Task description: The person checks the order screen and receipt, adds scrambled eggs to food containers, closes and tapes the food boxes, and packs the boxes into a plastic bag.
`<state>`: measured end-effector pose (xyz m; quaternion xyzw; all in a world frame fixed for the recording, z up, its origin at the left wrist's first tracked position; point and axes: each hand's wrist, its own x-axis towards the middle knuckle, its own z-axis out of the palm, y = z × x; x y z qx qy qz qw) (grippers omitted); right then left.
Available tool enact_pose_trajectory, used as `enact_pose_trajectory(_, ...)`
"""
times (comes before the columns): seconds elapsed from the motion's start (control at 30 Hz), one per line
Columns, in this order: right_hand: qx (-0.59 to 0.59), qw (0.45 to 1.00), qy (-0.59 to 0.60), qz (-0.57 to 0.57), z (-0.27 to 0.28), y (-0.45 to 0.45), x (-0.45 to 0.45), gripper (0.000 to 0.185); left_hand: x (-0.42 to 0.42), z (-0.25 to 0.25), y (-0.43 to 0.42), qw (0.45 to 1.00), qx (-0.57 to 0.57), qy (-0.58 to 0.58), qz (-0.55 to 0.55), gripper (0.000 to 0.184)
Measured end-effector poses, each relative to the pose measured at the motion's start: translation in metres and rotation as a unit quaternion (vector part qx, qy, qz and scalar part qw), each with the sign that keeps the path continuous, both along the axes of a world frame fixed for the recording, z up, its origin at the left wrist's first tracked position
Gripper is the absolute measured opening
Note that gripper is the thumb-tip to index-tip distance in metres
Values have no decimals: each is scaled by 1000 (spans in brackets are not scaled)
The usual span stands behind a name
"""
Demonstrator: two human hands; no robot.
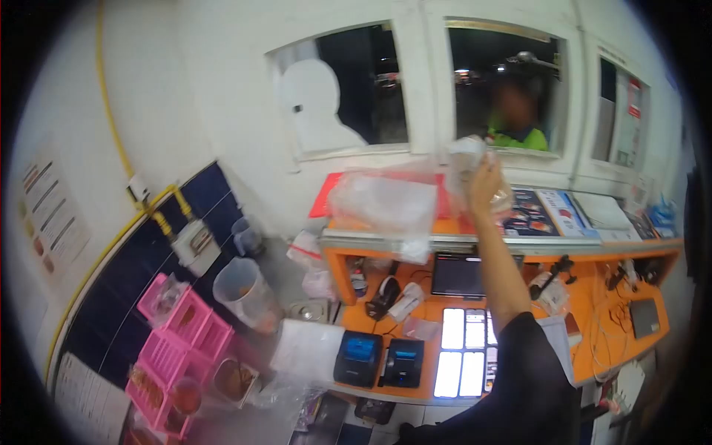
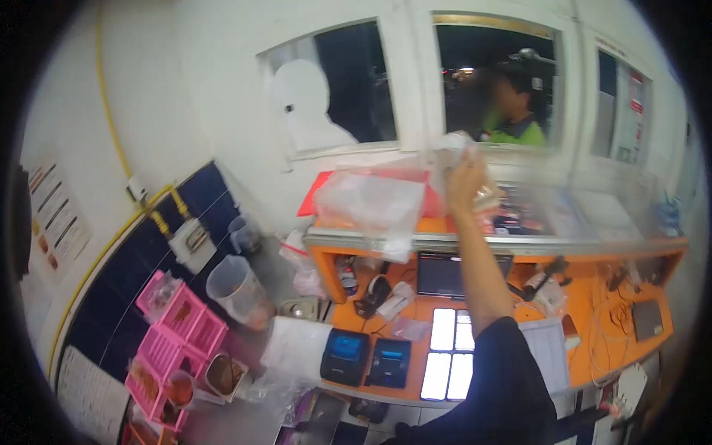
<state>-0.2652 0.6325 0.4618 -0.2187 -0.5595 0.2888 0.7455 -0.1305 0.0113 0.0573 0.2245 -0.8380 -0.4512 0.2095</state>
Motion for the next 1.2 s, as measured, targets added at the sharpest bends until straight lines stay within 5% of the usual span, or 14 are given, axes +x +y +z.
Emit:
enact_pose_trajectory(0.03,-45,995,-89,2,-11,22,-5,44,16,-9,-17,999,20,-9,46,35)
enact_pose_trajectory(0.07,98,935,-292,-177,-48,70,-19,45,38,-20,-35,994,48,-14,101,35)
enact_pose_trajectory(0.17,112,936,-314,-108,-111,104,-3,44,136,-69,-76,938,192,29,285,36)
enact_pose_trajectory(0.23,123,948,-292,-23,-157,85,4,44,211,-107,-91,848,358,153,359,36)
enact_pose_trajectory(0.27,124,950,-285,20,-174,64,-1,43,213,-70,-76,936,-13,-57,346,17)
enact_pose_trajectory(0.3,120,950,-281,59,-194,37,-6,43,220,-31,-54,934,102,-119,321,21)
enact_pose_trajectory(0.33,113,945,-290,96,-208,1,-10,43,230,-57,-67,952,74,-112,275,18)
enact_pose_trajectory(0.37,108,936,-307,131,-226,-33,-10,43,226,-19,-59,955,26,-111,273,20)
enact_pose_trajectory(0.53,102,860,-425,265,-292,-213,28,43,232,23,-106,930,209,-103,285,24)
enact_pose_trajectory(0.77,97,809,-449,366,-330,-427,102,44,342,-19,-240,950,154,-12,271,26)
enact_pose_trajectory(0.87,56,754,-467,458,-339,-517,141,44,388,37,-313,923,181,-47,337,26)
enact_pose_trajectory(0.93,2,646,-502,575,-353,-603,181,45,408,45,-357,896,232,89,368,25)
enact_pose_trajectory(1.07,-56,202,-521,827,-349,-849,328,48,443,100,-428,884,228,168,372,21)
enact_pose_trajectory(1.2,-63,-16,-416,907,-291,-1005,441,58,466,143,-474,883,303,145,327,20)
